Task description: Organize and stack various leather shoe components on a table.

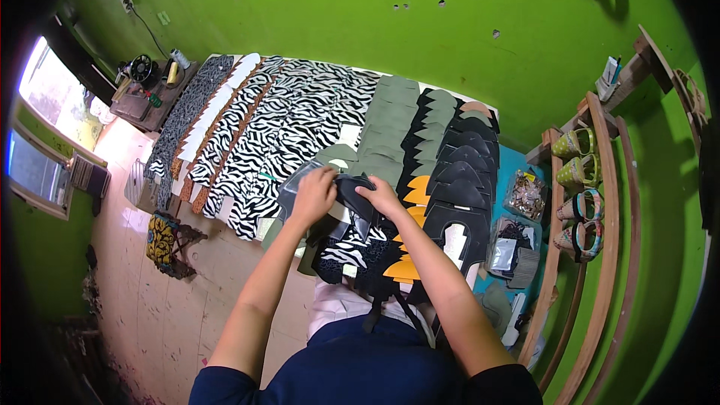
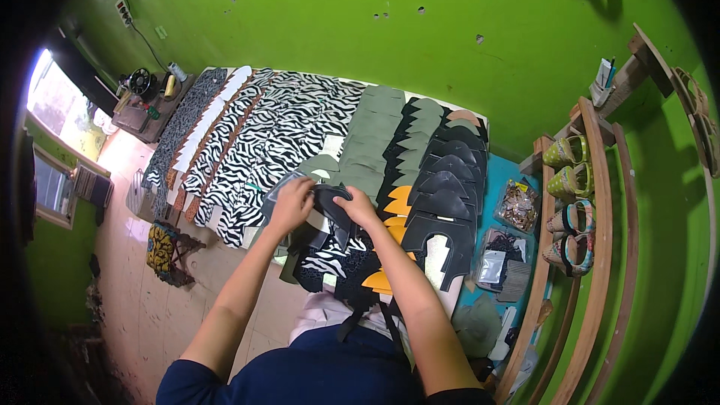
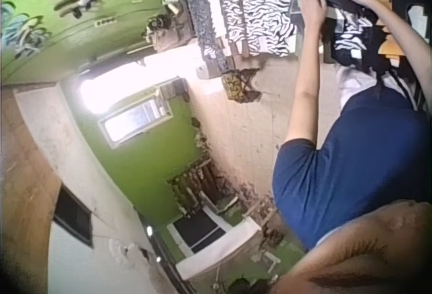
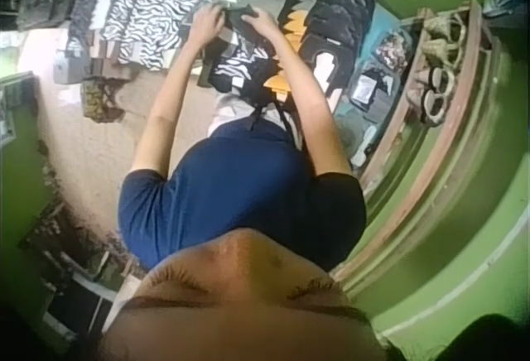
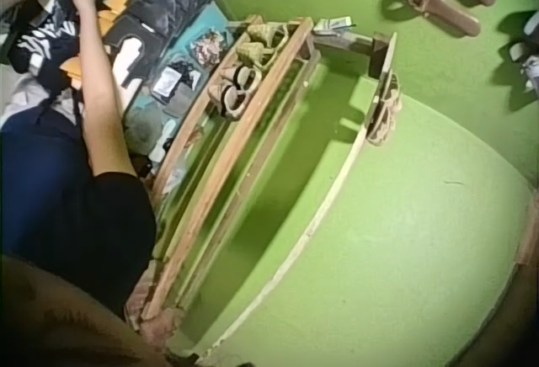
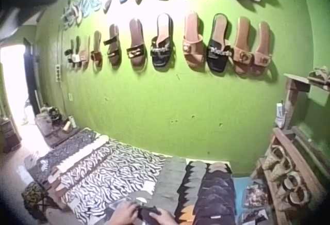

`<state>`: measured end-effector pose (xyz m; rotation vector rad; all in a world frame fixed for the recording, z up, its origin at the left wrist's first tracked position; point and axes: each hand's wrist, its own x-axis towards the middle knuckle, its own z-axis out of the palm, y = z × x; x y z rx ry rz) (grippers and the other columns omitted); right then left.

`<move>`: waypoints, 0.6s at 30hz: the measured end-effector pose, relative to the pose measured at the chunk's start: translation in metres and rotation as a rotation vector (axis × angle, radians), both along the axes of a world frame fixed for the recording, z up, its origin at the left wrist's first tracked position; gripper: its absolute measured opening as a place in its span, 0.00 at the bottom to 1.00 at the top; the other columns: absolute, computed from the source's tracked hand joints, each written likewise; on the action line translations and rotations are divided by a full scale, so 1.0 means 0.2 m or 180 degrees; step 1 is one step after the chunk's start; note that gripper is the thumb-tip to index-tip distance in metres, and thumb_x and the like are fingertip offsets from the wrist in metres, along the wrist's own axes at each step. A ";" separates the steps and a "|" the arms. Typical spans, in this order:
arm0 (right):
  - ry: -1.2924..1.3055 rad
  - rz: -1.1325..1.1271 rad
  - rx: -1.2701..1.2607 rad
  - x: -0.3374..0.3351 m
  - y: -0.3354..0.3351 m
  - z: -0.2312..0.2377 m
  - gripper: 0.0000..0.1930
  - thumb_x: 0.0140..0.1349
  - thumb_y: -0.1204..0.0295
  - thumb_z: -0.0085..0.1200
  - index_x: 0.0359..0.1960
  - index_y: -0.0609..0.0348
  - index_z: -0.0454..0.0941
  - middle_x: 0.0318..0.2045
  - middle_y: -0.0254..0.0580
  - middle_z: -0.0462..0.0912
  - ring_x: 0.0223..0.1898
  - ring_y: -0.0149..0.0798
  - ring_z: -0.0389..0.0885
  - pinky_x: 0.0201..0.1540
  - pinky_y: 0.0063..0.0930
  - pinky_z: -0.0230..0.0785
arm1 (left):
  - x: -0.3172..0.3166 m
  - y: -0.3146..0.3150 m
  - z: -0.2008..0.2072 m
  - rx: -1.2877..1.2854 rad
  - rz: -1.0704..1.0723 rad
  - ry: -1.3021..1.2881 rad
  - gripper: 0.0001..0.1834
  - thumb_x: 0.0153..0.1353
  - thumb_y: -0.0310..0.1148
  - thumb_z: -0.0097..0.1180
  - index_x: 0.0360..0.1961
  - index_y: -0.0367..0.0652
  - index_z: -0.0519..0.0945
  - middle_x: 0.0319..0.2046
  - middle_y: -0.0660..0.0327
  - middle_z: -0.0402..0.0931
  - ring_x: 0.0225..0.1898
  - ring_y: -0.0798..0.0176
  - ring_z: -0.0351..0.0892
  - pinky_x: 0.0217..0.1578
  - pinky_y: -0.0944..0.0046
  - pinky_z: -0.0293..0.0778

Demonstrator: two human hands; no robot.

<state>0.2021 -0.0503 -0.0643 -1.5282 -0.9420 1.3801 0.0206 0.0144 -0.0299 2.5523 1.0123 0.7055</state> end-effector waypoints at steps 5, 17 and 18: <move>-0.2378 -0.0292 0.0221 -0.01 -0.02 -0.12 0.30 0.51 0.57 0.59 0.53 0.60 0.68 0.48 0.55 0.70 0.52 0.54 0.67 0.56 0.41 0.60 | 0.06 -0.10 -0.06 -0.0244 -0.0113 0.0759 0.22 0.50 0.36 0.59 0.47 0.43 0.74 0.47 0.57 0.71 0.51 0.55 0.68 0.49 0.57 0.63; -0.2954 -0.0283 0.0128 -0.05 -0.14 -0.03 0.38 0.41 0.53 0.66 0.53 0.58 0.67 0.46 0.48 0.67 0.51 0.50 0.64 0.54 0.40 0.61 | 0.12 -0.08 -0.08 0.0261 -0.0130 0.0940 0.32 0.44 0.43 0.63 0.54 0.50 0.70 0.47 0.60 0.70 0.52 0.55 0.65 0.51 0.55 0.60; -0.2992 -0.0326 0.0202 -0.05 -0.15 -0.02 0.37 0.40 0.55 0.67 0.53 0.57 0.67 0.47 0.48 0.67 0.52 0.50 0.63 0.54 0.40 0.60 | 0.12 -0.09 -0.07 0.0265 -0.0143 0.0946 0.32 0.44 0.43 0.63 0.54 0.50 0.70 0.47 0.60 0.70 0.52 0.55 0.65 0.51 0.55 0.60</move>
